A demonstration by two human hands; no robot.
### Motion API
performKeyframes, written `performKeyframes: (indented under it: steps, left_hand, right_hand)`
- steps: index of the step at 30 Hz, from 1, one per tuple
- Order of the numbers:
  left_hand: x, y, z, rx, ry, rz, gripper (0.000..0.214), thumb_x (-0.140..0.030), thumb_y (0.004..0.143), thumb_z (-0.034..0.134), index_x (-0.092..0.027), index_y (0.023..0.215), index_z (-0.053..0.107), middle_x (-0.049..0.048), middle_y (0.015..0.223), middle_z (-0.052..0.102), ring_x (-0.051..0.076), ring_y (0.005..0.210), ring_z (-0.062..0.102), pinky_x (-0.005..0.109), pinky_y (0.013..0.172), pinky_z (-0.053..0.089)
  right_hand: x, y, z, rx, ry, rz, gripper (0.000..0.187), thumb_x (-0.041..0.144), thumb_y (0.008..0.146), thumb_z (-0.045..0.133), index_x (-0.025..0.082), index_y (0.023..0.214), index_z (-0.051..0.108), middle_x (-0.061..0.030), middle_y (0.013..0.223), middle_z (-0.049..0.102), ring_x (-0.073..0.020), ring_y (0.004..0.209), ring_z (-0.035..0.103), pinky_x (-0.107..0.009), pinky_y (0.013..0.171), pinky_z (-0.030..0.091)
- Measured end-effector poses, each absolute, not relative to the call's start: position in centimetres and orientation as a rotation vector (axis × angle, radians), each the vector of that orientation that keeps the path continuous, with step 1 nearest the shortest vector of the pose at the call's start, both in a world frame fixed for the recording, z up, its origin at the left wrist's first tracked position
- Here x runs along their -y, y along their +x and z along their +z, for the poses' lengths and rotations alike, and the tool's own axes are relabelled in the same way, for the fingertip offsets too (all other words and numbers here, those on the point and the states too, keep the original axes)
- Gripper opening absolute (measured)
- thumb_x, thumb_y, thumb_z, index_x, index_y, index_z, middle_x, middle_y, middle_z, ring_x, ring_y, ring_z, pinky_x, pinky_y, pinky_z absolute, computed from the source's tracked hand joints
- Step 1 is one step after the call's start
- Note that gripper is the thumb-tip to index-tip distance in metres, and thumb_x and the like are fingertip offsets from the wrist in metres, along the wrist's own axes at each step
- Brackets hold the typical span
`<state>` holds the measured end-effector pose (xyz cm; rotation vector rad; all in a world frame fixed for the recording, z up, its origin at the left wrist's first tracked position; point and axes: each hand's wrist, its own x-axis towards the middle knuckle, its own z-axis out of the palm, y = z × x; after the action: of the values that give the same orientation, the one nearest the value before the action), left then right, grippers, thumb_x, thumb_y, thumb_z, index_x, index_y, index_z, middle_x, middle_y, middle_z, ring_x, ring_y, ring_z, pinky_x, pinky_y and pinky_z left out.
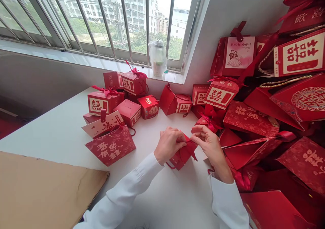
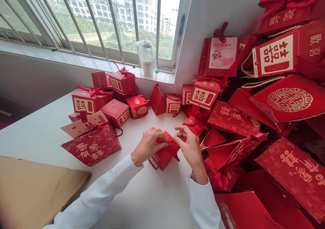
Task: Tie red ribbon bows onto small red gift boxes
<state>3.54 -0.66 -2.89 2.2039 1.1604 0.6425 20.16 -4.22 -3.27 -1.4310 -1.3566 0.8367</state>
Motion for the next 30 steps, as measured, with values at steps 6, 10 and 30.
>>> performKeyframes:
  steps: [6, 10, 30]
  left_hand:
    - [0.7, 3.2, -2.1, -1.18, 2.192, 0.544, 0.002, -0.022, 0.076, 0.066, -0.022, 0.078, 0.066, 0.0005, 0.08, 0.065, 0.022, 0.088, 0.05, 0.032, 0.073, 0.028]
    - [0.9, 3.6, -2.2, -1.146, 2.18, 0.571, 0.023, -0.046, 0.079, 0.062, -0.025, 0.085, 0.068, 0.0017, 0.08, 0.063, 0.023, 0.087, 0.048, 0.032, 0.072, 0.027]
    - [0.1, 2.7, -2.5, -1.251, 2.142, 0.647, 0.032, -0.054, 0.082, 0.053, -0.027, 0.096, 0.064, 0.0043, 0.1, 0.057, 0.025, 0.099, 0.047, 0.039, 0.084, 0.032]
  right_hand:
    - [4.2, 20.4, -3.3, 1.394, -1.463, 0.795, 0.025, 0.032, 0.078, 0.062, 0.02, 0.099, 0.057, -0.0021, 0.076, 0.065, -0.0172, 0.071, 0.061, -0.03, 0.07, 0.047]
    - [4.2, 20.4, -3.2, 1.413, -1.468, 0.772, 0.025, 0.032, 0.079, 0.06, 0.019, 0.101, 0.057, -0.0028, 0.079, 0.064, -0.0174, 0.073, 0.06, -0.03, 0.071, 0.047]
    - [4.1, 22.2, -3.3, 1.375, -1.575, 0.817, 0.045, 0.06, 0.084, 0.047, 0.021, 0.1, 0.062, -0.0068, 0.085, 0.069, -0.0205, 0.079, 0.066, -0.028, 0.062, 0.05]
